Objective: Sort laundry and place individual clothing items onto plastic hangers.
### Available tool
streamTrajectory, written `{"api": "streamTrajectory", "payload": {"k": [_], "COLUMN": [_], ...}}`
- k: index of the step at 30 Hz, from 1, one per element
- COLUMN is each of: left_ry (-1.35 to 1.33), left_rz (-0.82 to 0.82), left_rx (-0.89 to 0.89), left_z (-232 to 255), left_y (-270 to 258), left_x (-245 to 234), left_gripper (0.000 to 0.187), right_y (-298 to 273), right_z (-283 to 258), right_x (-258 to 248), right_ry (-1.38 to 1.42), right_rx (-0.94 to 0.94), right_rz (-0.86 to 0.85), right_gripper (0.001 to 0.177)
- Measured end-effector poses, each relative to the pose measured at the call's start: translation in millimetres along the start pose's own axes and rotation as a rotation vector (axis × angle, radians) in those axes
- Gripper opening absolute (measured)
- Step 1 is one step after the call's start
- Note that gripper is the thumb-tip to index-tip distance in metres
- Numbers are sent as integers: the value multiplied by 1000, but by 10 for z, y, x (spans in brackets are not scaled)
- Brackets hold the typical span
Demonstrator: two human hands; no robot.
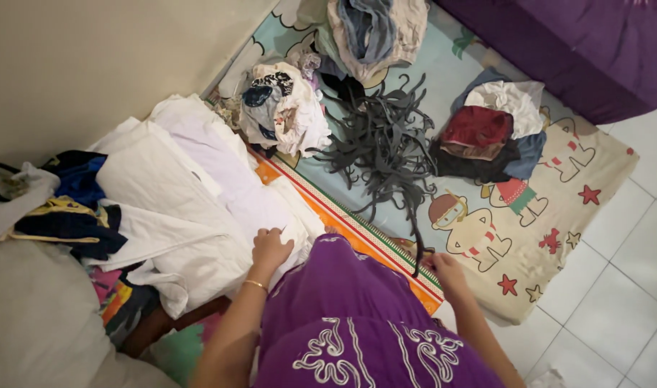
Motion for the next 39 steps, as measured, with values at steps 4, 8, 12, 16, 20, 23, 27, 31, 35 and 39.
{"api": "streamTrajectory", "payload": {"k": [4, 8, 12, 16, 20, 23, 27, 31, 35, 39], "left_ry": [-83, -100, -157, -255, -286, -186, -335, -356, -330, -344], "left_rz": [52, 76, 239, 374, 544, 733, 873, 1085, 1199, 1253], "left_rx": [-8, 14, 71, 95, 48, 113, 5, -83, -186, -332], "left_z": [-103, -104, -55, 24, -34, -191, -391, -890, -1252, -1665], "left_y": [-101, -120, -180, -369, -497, -742, -1311, -1780, -2331, -2739], "left_x": [68, 78, -22, -235, -214, -237, -501, -423, -389, -407], "left_gripper": [58, 55, 49, 43, 41, 40, 42, 40, 40, 41], "right_y": [267, 133, -6, 1055, 928, 1798, 2277, 1597, 197, -561], "right_z": [168, -137, -681, -676, -1531, -1416, -1236, -1128, -1229, -1049], "right_x": [119, 303, 326, 169, 698, 1249, 2544, 4166, 5398, 6519], "right_ry": [-135, -166, -35, -330, -569, -620, -1057, -1395, -1032, -1044], "right_rx": [-9, 19, 125, -286, -200, -491, -646, -1055, -882, -1029], "right_rz": [-55, -53, 63, 153, 289, 84, -227, -518, -701, -765], "right_gripper": [33, 35, 32, 44, 44, 49, 44, 22, 46, 51]}}
Point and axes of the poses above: each hand's wrist, its own y-axis towards the middle knuckle, its own x-axis out of the palm, z = x × y, the point moved 3 cm from there along y, towards the middle knuckle, and after that the axes turned 12 degrees about x, right-handed, at the moved point
